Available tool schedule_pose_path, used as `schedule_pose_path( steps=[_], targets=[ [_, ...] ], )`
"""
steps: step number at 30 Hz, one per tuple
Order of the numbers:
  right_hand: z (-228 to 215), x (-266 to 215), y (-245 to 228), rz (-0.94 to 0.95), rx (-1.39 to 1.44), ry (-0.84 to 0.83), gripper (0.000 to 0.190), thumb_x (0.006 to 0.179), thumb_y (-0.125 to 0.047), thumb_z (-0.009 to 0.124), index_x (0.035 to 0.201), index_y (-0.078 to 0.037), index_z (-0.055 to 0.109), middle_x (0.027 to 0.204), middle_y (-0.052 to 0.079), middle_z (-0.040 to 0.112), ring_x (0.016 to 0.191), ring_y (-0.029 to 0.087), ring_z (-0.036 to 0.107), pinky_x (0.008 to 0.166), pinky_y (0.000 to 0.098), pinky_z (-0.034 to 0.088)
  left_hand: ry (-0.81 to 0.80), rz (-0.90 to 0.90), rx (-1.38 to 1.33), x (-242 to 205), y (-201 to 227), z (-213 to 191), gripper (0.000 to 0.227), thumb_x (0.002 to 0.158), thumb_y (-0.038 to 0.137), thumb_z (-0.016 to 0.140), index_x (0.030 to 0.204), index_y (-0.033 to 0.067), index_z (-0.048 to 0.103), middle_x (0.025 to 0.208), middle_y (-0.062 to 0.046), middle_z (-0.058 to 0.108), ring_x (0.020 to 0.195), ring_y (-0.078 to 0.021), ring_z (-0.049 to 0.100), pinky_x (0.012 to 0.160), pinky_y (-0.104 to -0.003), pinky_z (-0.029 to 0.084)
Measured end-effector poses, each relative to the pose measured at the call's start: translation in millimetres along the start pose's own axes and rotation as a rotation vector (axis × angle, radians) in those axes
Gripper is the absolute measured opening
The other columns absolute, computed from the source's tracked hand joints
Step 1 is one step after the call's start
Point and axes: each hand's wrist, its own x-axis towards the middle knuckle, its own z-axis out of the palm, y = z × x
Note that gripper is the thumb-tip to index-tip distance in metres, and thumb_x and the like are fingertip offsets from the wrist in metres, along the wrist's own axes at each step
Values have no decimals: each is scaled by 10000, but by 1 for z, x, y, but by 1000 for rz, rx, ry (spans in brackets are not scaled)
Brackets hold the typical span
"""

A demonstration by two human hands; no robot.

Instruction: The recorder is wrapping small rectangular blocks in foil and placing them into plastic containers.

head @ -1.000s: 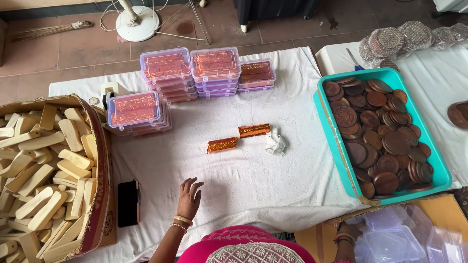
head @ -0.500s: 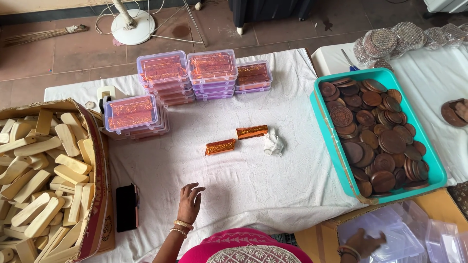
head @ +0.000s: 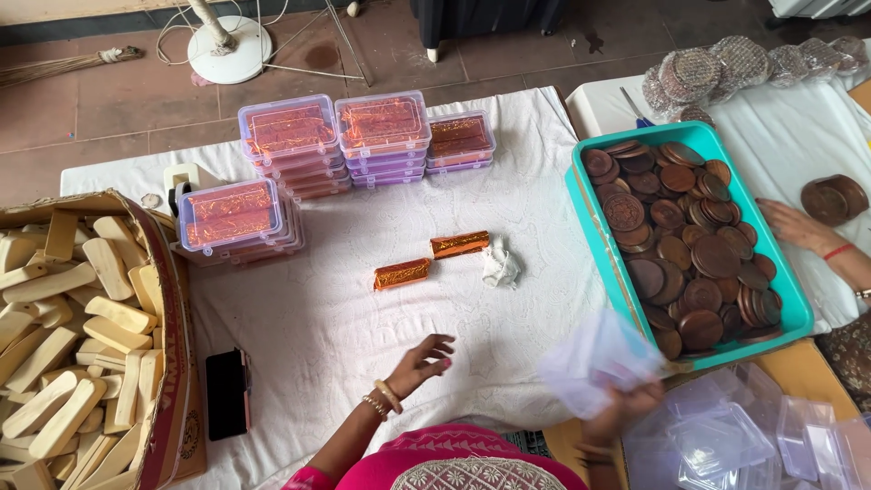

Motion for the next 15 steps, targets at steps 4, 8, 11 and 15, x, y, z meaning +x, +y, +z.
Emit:
schedule_pose_path(
  steps=[4,8,11,15],
  targets=[
    [75,-47,33,362,-51,-351,722,820,-33,638,1433,-111,264,1126,213,617,865,270,679,720,353,612,-76,-68,-244,11,3,11,785,902,330,707,1555,254,277,1446,-128,523,1287,-251,590,980,-414,593],
    [98,-58,108,391,-177,-723,562,905,-282,593,1405,-124,390,1290,164,566,1097,264,626,887,407,586,196,-116,-375,14,-27,-4,877,804,237,766,1527,247,270,1287,-161,638,1140,-296,678,916,-455,613],
    [124,-22,141,-12,-477,-874,524,1021,-485,529,1385,-109,527,1391,130,554,1298,278,531,1080,477,454,326,-112,-257,8,-37,-31,822,842,238,775,1545,207,351,1183,-195,683,1056,-296,690,909,-429,587],
    [170,23,149,-467,-766,-832,608,957,-439,648,1460,-119,529,1467,274,405,1337,414,347,1078,556,297,378,-167,-6,3,-28,-52,660,883,285,711,1494,202,475,1110,-122,689,980,-251,704,837,-451,602]
  ],
)
